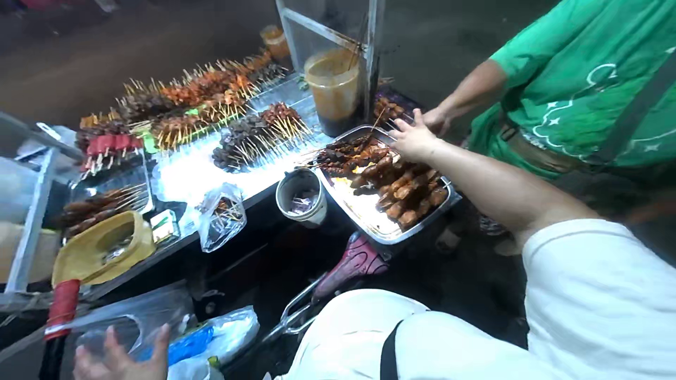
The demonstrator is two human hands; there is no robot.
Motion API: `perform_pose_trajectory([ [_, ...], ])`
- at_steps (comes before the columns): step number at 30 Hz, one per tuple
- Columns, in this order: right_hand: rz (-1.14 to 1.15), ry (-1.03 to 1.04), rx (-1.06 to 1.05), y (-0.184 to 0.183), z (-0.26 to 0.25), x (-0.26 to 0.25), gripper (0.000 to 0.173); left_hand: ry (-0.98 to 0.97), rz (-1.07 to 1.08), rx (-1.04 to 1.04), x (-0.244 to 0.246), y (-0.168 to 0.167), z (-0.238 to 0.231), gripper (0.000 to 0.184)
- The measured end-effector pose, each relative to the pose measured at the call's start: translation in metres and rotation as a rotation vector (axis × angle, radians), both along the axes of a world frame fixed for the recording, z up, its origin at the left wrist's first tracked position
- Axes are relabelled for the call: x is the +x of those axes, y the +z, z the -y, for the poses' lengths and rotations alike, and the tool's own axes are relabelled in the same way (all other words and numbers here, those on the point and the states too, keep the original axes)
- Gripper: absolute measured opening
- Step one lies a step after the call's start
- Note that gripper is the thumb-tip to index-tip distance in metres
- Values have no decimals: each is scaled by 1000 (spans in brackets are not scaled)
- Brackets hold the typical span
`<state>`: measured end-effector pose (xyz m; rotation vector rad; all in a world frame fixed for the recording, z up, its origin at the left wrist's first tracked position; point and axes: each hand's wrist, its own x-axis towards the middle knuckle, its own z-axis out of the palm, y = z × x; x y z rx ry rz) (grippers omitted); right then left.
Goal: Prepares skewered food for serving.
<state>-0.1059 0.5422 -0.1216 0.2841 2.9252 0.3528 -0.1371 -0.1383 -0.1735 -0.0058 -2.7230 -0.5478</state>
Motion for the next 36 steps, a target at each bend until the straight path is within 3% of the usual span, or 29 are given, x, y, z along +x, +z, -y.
perform_pose_trajectory([
  [3,150,-70,39,-2,13,-15,33,-119,11,30,2,10,-38,89],
  [8,397,-188,53,37,43,-17,33,-251,24,50,4,6,-67,94],
  [12,498,-168,-98,45,50,-9,27,-358,58,46,-9,4,-79,89],
  [16,470,-280,-508,35,53,17,35,-486,80,-5,-36,10,-83,81],
  [19,247,-590,-925,8,63,52,37,-585,107,-31,-64,12,-84,69],
  [22,39,-873,-1234,-22,88,82,24,-711,121,-94,-93,12,-86,58],
  [25,104,-793,-1053,-35,109,98,32,-797,198,-171,-118,18,-93,46],
  [29,46,-723,-759,-43,126,105,31,-753,344,-276,-143,33,-107,39],
  [33,-101,-605,-558,-31,132,103,30,-706,257,-264,-166,27,-106,49],
  [36,-215,-534,-573,0,154,100,28,-737,170,-183,-175,22,-105,47],
])
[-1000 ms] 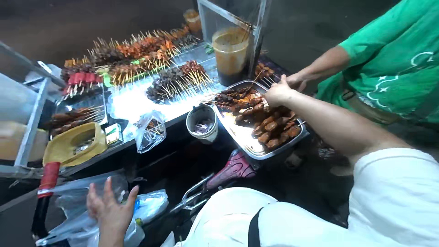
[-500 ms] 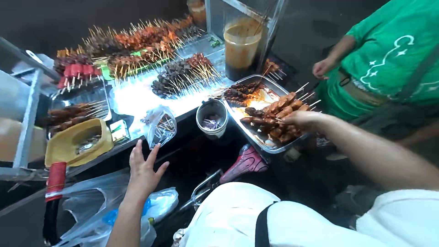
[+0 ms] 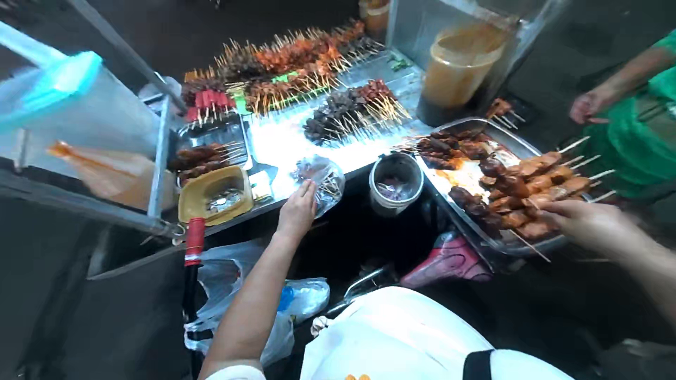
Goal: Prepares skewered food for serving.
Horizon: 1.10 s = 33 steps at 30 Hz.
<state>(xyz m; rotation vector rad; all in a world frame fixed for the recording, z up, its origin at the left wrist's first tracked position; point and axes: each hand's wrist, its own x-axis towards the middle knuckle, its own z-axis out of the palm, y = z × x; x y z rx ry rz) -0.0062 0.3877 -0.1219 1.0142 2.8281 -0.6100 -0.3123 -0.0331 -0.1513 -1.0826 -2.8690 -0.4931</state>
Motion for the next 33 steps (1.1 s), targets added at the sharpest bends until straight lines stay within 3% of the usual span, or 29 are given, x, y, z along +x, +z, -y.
perform_pose_trajectory([
  [3,1,137,-86,40,48,-20,24,-45,27,-16,-7,-8,-3,40],
  [5,64,289,-142,54,87,-44,23,8,138,-166,-11,-7,-10,37],
  [7,118,458,-186,54,122,-74,24,67,236,-229,-13,-2,-14,47],
  [9,176,580,-232,49,155,-111,26,72,224,-152,-11,4,-13,58],
  [12,236,658,-289,32,202,-174,30,32,186,-81,-8,10,-10,54],
  [19,176,537,-422,-21,286,-304,34,18,217,-77,-17,6,6,59],
  [22,187,492,-475,-28,291,-306,34,43,243,-135,-23,9,14,65],
  [29,213,456,-415,22,243,-239,34,19,213,-153,-25,20,15,65],
  [33,194,405,-414,18,252,-263,33,-49,217,-85,-19,20,4,64],
])
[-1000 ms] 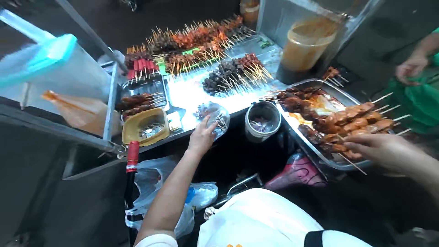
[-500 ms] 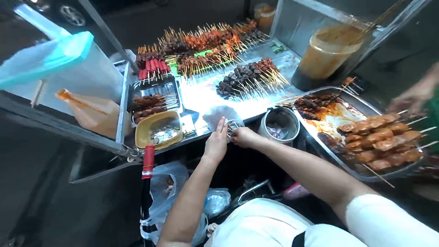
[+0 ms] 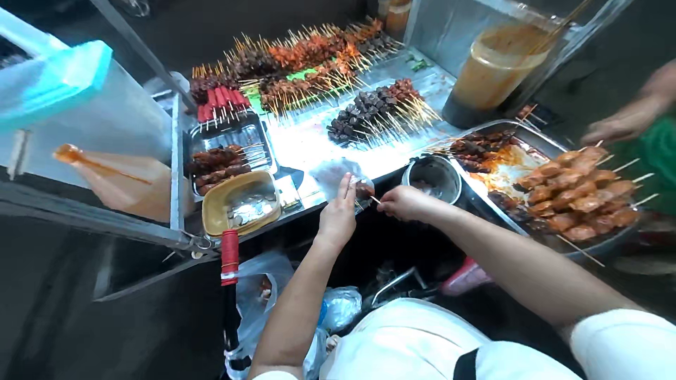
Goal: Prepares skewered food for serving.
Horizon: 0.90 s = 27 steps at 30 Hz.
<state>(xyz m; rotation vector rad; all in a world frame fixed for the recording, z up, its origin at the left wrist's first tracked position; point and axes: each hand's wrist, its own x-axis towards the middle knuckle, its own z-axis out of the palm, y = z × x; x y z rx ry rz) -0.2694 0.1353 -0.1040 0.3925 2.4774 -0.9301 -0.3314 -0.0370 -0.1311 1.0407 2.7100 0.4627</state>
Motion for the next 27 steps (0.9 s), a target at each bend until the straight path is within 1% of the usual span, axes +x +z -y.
perform_pose_trajectory([
  [3,-106,-16,41,-31,20,-43,28,-18,12,63,-1,2,-7,64],
  [4,-160,-20,26,-42,24,-52,26,-20,28,80,-3,4,-8,66],
  [7,-285,-54,2,-62,24,-49,25,-15,52,123,-12,8,-5,69],
  [9,-307,-36,36,-53,6,-22,26,-22,20,136,-17,5,4,68],
  [10,-302,-36,81,-45,-11,-1,26,-30,15,110,-18,4,8,66],
  [12,-240,-115,239,-33,-67,49,25,-53,1,29,-17,1,12,63],
  [13,-187,-192,331,-32,-101,79,25,-71,-35,5,-14,-2,13,61],
  [15,-47,-409,493,-31,-161,146,24,-123,-179,38,-13,-10,17,55],
  [17,122,-599,562,-34,-200,205,31,-183,-345,106,-16,-12,19,47],
  [19,260,-685,515,-49,-219,245,44,-253,-441,127,-23,-8,16,38],
  [20,281,-708,455,-58,-222,256,46,-276,-435,98,-26,-2,12,34],
  [21,267,-719,395,-66,-222,263,41,-284,-396,20,-30,7,7,32],
  [23,212,-730,273,-73,-220,269,28,-258,-280,-216,-35,29,-6,38],
  [24,185,-730,208,-71,-217,270,26,-252,-213,-303,-39,40,-11,42],
  [26,160,-721,141,-72,-213,271,27,-273,-147,-349,-47,52,-14,55],
  [27,162,-714,146,-73,-210,270,29,-284,-141,-346,-49,56,-14,61],
])
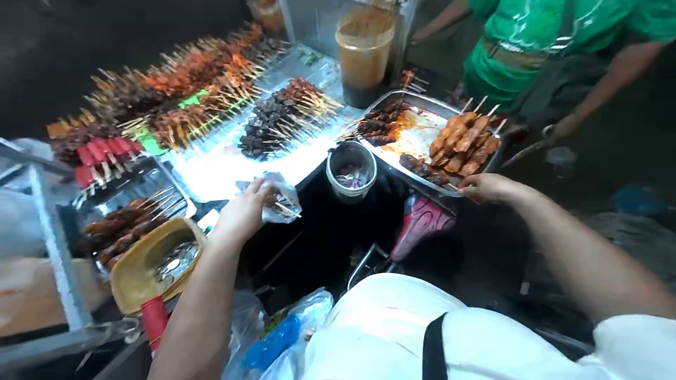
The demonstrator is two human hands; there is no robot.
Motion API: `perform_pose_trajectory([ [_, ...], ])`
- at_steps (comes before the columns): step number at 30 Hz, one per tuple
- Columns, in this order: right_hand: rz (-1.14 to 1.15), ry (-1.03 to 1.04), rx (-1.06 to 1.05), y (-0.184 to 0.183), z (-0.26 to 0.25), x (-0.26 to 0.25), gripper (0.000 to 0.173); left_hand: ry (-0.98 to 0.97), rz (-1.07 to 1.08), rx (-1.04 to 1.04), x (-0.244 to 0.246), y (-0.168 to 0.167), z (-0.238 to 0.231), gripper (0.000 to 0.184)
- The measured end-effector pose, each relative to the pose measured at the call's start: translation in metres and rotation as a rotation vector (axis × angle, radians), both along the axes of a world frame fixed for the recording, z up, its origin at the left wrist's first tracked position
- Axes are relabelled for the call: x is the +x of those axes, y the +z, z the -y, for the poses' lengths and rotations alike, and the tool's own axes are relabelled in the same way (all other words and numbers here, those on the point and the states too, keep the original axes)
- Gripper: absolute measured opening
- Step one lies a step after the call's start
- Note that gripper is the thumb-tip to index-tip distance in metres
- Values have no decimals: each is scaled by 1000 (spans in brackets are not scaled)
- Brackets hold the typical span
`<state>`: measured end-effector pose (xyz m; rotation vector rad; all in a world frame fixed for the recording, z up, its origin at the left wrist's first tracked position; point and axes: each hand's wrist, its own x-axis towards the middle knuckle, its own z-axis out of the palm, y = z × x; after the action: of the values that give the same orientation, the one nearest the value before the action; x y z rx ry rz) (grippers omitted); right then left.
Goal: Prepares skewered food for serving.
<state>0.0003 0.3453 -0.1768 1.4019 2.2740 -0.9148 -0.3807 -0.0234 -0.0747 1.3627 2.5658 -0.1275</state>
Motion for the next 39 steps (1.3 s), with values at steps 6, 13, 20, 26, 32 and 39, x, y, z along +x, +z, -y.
perform_pose_trajectory([
  [6,123,183,159,-1,7,-9,33,-12,76,-24,-2,22,-9,73],
  [13,-56,36,-1,-3,-4,-8,26,-53,108,20,-17,31,-9,77],
  [20,-333,326,-17,86,65,-32,17,-120,-208,430,-15,-26,-4,40],
  [26,-245,615,-160,114,168,-141,21,-107,-56,138,-6,-12,-8,71],
  [32,-337,555,-167,51,213,-271,24,-109,-12,93,8,-6,-13,63],
  [39,-474,515,-85,-1,213,-318,28,-36,46,129,21,-21,-1,79],
])
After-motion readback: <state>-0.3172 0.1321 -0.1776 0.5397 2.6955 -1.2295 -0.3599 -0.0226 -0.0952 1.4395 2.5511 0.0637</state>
